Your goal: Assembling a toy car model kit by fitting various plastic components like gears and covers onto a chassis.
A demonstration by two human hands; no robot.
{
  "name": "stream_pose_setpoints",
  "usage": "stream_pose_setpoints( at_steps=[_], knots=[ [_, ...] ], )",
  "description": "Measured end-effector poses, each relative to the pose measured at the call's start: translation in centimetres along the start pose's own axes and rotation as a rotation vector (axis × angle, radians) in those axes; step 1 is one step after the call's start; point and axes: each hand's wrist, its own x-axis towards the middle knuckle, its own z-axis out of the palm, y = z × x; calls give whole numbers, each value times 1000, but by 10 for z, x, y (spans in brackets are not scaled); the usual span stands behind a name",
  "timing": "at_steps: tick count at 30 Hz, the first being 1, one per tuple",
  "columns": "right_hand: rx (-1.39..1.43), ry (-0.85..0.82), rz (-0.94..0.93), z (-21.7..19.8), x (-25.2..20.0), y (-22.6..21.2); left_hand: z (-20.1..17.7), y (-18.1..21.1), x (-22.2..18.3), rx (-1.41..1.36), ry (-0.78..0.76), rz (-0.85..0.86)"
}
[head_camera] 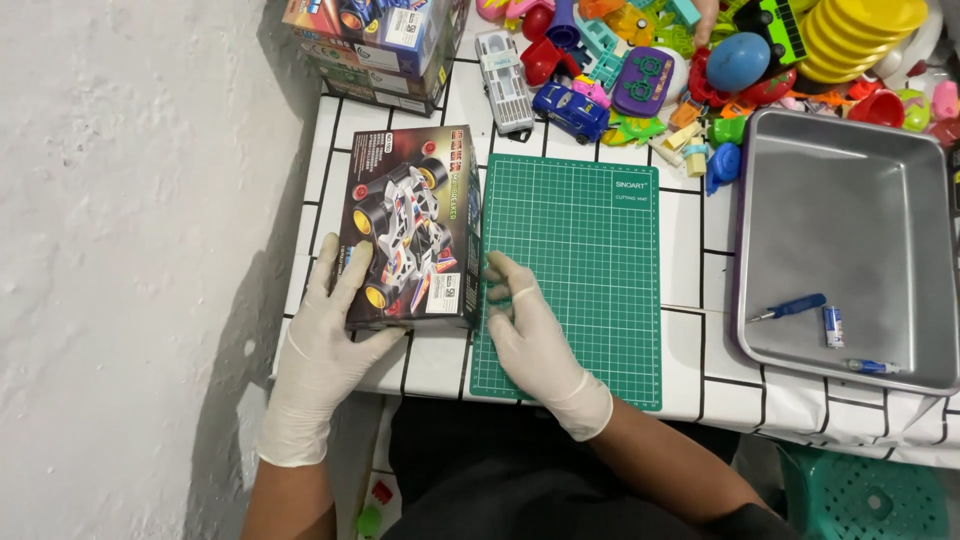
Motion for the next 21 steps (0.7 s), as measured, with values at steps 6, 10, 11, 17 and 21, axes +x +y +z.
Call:
stream_pose_setpoints(
  at_steps=[6, 10, 11, 17, 21],
  knots=[
    [-509, -40, 141, 2, 19, -8, 3, -14, 1, -104, 134, 113],
    [-491, 57, 172, 9, 30, 15, 3, -16, 1, -138, 239, 151],
    [-379, 94, 202, 9, 32, 20, 3, -18, 2, -157, 272, 154],
    [504, 116, 217, 3, 19, 5, 5, -16, -1, -380, 315, 163],
    [605, 187, 179, -19, 4, -3, 31, -38, -14, -625, 352, -16]
  ],
)
